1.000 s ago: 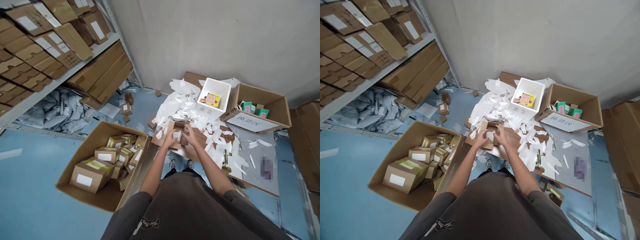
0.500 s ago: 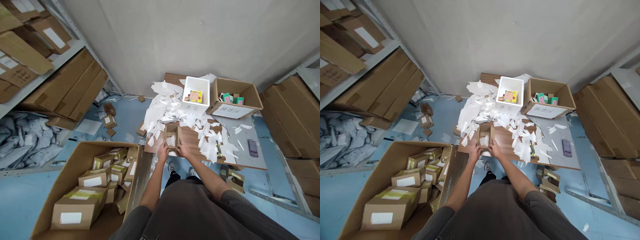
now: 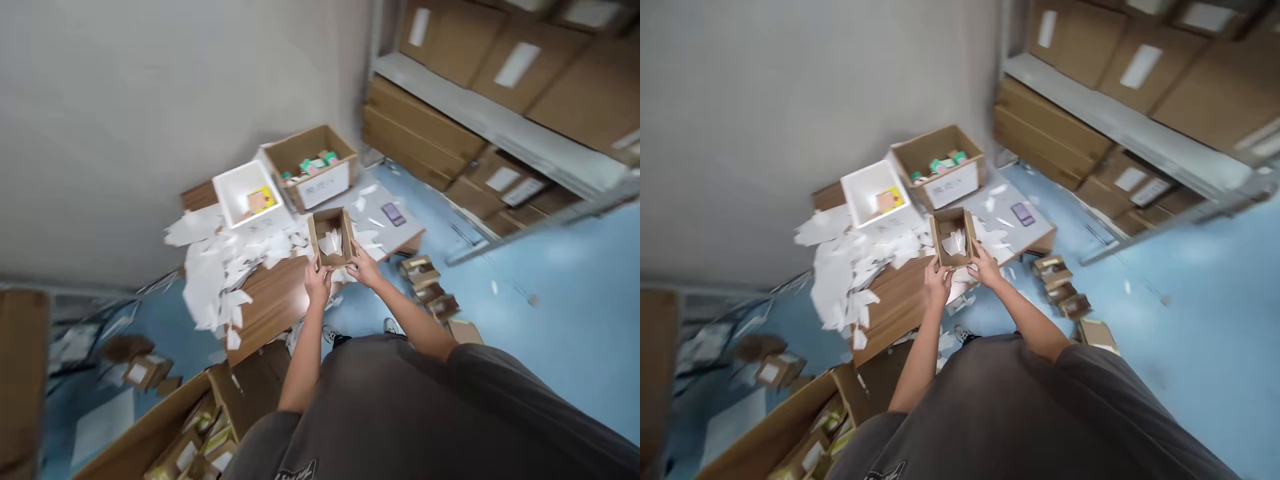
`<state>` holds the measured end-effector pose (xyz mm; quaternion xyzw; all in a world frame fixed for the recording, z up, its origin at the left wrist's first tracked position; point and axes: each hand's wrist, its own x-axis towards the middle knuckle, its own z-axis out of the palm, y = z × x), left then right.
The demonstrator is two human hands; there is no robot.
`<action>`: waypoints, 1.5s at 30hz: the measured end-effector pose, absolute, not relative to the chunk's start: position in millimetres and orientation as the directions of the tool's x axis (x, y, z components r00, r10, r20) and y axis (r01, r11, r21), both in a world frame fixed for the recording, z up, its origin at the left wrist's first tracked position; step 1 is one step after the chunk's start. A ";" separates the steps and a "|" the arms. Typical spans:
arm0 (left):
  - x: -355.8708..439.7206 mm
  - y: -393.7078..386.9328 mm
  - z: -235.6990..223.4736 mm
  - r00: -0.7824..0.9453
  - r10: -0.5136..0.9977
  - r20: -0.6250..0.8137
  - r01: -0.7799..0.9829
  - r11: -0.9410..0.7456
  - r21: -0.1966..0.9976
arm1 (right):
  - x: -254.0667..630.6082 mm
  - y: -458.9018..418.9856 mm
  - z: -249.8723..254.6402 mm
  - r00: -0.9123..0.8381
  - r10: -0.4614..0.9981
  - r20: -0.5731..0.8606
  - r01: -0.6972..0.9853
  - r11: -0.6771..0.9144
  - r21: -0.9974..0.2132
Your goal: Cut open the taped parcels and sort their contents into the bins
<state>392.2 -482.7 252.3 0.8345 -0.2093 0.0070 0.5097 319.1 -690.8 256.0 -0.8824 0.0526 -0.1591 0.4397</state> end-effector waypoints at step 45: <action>275.3 -597.5 267.5 0.882 -0.389 0.265 -0.469 -0.675 0.570 | 212.4 -872.6 261.7 0.921 -0.203 0.332 0.038 -0.802 -0.597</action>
